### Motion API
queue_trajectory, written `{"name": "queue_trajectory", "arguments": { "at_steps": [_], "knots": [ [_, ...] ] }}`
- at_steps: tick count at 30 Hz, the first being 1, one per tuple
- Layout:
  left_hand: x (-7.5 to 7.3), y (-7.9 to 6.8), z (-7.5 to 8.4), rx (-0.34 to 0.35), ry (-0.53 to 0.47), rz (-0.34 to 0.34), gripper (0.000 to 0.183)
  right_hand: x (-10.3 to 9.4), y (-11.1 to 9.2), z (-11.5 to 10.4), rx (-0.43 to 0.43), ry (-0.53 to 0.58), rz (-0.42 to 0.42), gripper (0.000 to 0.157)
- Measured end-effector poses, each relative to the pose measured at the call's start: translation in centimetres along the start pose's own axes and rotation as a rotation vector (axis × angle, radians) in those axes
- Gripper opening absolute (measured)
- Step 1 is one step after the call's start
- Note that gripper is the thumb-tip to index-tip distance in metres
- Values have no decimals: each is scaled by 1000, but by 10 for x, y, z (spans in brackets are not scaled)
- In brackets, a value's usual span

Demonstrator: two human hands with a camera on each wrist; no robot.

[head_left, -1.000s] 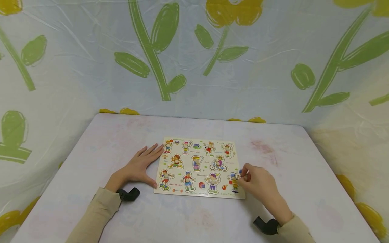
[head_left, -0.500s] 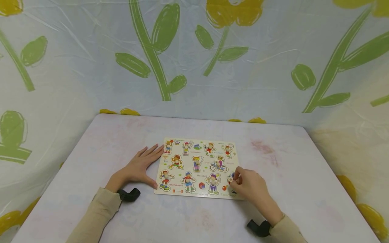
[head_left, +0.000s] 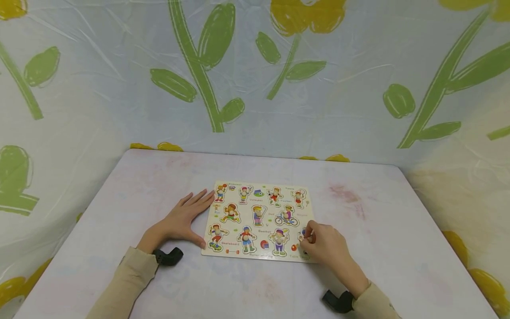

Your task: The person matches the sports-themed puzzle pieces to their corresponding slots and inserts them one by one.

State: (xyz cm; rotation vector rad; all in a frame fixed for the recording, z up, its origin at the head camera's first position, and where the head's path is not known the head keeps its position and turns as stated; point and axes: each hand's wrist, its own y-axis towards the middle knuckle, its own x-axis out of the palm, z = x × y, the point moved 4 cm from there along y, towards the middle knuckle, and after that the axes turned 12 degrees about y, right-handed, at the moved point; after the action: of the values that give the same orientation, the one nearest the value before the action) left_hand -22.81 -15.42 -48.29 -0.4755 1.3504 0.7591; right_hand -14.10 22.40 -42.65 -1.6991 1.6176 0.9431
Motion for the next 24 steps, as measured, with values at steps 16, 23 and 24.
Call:
{"name": "queue_trajectory", "arguments": {
  "at_steps": [16,23,24],
  "knots": [
    [-1,0,0,-5,3,-24,140,-3,0,0,21,66,-3,12],
    [-1,0,0,-3,-9,-11,140,-3,2,2,1,84,-6,10],
    [-1,0,0,-3,-8,-11,140,-2,2,2,-1,87,-11,10]
  ]
}}
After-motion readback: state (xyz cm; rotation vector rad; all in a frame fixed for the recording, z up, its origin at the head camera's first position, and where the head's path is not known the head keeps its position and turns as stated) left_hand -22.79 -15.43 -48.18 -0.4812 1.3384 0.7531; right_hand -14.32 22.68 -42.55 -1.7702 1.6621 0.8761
